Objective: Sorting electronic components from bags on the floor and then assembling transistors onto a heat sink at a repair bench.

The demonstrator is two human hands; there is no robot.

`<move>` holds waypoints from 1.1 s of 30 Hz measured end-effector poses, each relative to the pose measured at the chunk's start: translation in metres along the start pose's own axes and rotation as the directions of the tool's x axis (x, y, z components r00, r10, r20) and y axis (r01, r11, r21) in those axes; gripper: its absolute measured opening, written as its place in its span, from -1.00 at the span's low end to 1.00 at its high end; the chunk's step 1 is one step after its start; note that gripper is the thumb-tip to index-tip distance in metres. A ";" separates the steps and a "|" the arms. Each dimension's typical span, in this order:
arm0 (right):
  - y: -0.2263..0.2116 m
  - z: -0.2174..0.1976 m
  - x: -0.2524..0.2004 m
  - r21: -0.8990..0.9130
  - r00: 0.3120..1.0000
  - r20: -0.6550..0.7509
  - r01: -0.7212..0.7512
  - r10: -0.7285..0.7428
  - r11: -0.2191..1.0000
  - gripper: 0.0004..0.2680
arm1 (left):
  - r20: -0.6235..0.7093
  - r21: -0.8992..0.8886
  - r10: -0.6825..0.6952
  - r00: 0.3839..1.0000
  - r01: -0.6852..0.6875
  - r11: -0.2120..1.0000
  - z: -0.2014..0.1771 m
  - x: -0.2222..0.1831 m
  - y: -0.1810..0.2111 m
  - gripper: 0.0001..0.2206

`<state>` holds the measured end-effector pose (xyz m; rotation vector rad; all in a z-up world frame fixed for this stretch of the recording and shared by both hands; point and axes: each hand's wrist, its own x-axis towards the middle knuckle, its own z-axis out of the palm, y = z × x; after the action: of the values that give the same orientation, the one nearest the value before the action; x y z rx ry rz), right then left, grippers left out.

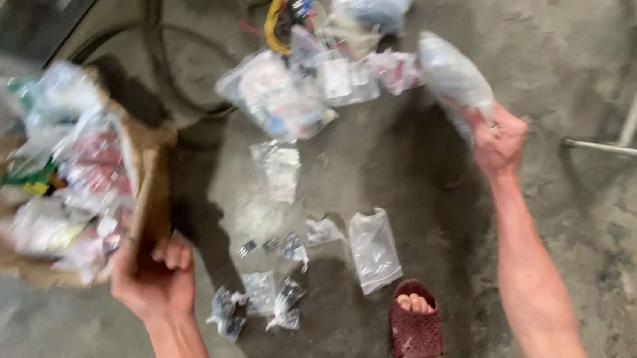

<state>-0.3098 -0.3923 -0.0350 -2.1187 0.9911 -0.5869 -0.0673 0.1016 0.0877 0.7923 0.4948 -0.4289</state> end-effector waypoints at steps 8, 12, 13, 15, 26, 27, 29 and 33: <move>-0.048 -0.042 0.004 0.548 0.913 -0.215 -0.181 0.346 0.817 -0.72 | -0.311 0.628 0.143 0.940 0.090 0.773 -0.026 0.010 -0.074 -0.73; -0.046 -0.058 -0.001 0.645 0.953 -0.146 -0.111 0.264 0.756 -0.62 | -0.268 0.869 0.288 0.919 0.101 0.484 -0.023 0.009 -0.077 -0.54; -0.038 -0.058 -0.003 0.657 0.954 -0.129 -0.122 0.270 0.744 -0.62 | -0.275 0.874 0.306 0.912 0.103 0.476 -0.034 0.018 -0.082 -0.54; -0.027 -0.048 -0.008 0.652 0.915 -0.102 -0.235 0.391 0.721 -0.92 | -0.095 0.970 0.530 0.842 -0.042 0.241 -0.063 0.037 -0.083 -0.70; -0.070 0.015 -0.032 -0.167 0.853 -0.185 0.462 -0.488 0.871 -0.84 | -0.254 0.909 0.387 0.886 0.082 0.409 -0.017 -0.031 -0.067 -0.76; -0.071 0.020 -0.034 -0.242 0.773 -0.136 0.580 -0.619 0.778 -0.84 | -0.232 0.885 0.405 0.884 0.019 0.465 -0.020 -0.039 -0.069 -0.68; -0.064 0.036 -0.041 -0.334 0.776 -0.054 0.579 -0.628 0.744 -0.85 | -0.095 0.946 0.470 0.878 -0.067 0.316 -0.042 -0.042 -0.081 -0.77; -0.055 0.052 -0.059 -0.473 0.787 0.014 0.548 -0.616 0.690 -0.72 | 0.591 0.800 0.474 0.653 -0.550 -0.241 -0.055 -0.020 -0.112 -0.83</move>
<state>-0.2858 -0.2988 -0.0324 -2.8884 0.5220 -0.8983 -0.1578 0.0762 0.0032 2.3259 -0.4450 0.1709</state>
